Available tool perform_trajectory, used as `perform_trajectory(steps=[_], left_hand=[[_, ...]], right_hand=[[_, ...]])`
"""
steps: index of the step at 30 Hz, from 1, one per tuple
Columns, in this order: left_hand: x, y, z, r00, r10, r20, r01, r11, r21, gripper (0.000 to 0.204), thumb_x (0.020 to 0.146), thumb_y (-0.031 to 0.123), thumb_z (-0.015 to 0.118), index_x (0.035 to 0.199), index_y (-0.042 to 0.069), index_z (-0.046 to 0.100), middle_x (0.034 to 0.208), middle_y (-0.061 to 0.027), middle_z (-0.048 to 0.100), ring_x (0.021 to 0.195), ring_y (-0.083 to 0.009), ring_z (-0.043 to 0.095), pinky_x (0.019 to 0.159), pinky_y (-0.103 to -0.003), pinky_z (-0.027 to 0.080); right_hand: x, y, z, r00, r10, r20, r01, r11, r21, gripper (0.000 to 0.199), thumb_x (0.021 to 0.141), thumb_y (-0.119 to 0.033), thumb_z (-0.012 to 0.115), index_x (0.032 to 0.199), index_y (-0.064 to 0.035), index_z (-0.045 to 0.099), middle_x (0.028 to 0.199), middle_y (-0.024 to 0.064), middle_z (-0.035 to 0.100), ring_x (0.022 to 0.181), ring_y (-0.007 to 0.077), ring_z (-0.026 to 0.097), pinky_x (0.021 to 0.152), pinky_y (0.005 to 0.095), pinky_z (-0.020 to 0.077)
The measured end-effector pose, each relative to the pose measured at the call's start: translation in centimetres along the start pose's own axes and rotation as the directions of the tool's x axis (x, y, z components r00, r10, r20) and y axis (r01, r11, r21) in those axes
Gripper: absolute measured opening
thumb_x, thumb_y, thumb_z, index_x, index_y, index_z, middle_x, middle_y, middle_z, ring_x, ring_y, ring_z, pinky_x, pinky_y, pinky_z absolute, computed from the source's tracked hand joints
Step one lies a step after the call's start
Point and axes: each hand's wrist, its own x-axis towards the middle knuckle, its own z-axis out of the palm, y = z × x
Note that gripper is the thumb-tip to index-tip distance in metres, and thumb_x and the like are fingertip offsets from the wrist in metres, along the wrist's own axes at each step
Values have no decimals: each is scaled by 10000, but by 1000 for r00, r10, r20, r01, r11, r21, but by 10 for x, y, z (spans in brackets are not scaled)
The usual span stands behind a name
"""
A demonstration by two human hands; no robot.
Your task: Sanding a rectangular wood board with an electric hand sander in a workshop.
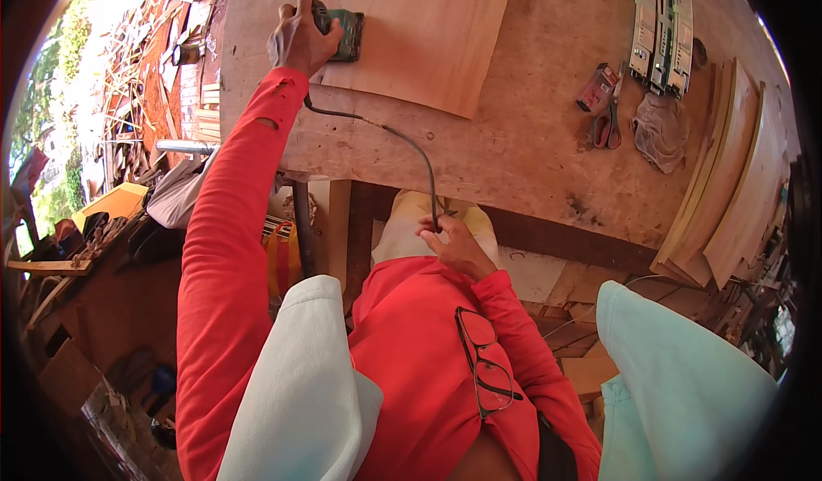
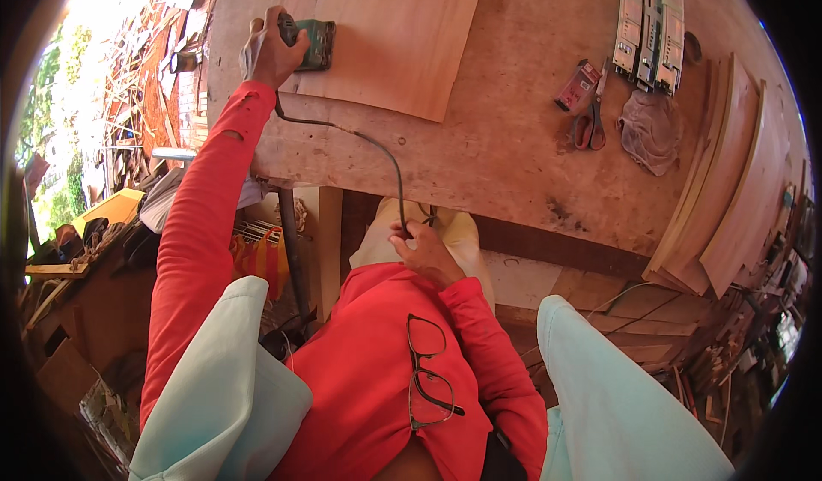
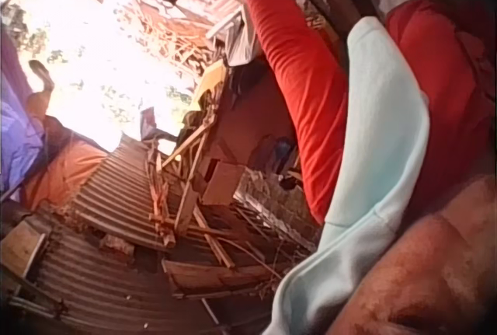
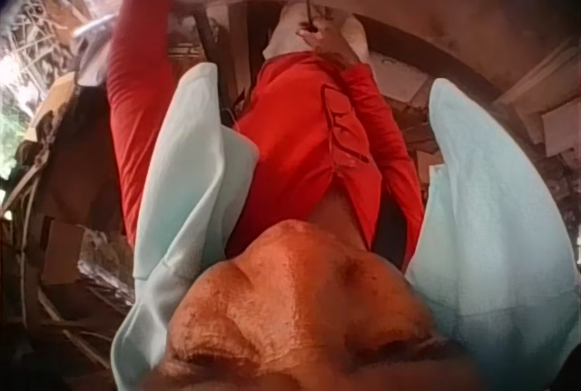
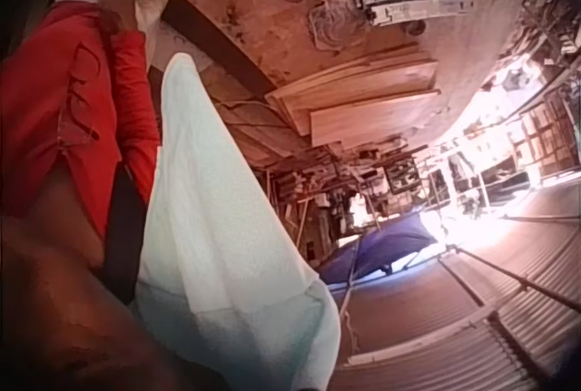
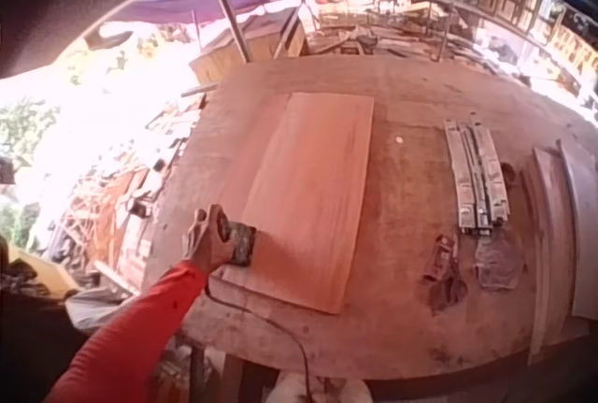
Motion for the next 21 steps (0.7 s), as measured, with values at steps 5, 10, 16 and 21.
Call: perform_trajectory(steps=[5, 10, 16, 21], left_hand=[[-26, 1, -6, 999, -48, -11, 48, 999, -24, 541, 811, 384, 734, 1276, 191, 536, 1090, -194, 614, 878, -433, 693, 758, -561, 550], [-43, -1, -13, 977, -213, 5, 213, 977, -6, 581, 829, 397, 730, 1304, 155, 500, 1127, -249, 583, 914, -481, 681, 798, -567, 547], [-39, 12, -27, 883, -371, 286, 407, 910, -75, 726, 925, 462, 621, 1432, 38, 321, 1304, -388, 498, 1069, -558, 631, 959, -564, 515], [-21, -25, -13, 825, -361, 434, 536, 745, -397, 638, 1003, 430, 501, 1394, -70, 441, 1338, -363, 550, 1238, -509, 574, 1044, -533, 482]], right_hand=[[3, 16, 3, 973, -152, -175, 122, 978, -167, 358, 947, -93, 648, 1264, 55, 570, 1108, 152, 671, 1055, 242, 655, 919, 344, 523], [8, -52, 5, 736, -544, -402, 250, 771, -586, 498, 847, -16, 668, 1311, 57, 504, 1212, 267, 519, 1097, 464, 549, 937, 472, 484], [100, -196, 3, 592, -803, -70, 516, 444, -733, 671, 800, 3, 758, 1409, -12, 478, 1316, 246, 491, 1162, 444, 555, 971, 461, 494], [192, -243, 22, 727, -673, 135, 446, 314, -838, 836, 811, -307, 824, 1516, -117, 418, 1422, 262, 451, 1216, 477, 541, 994, 502, 518]])
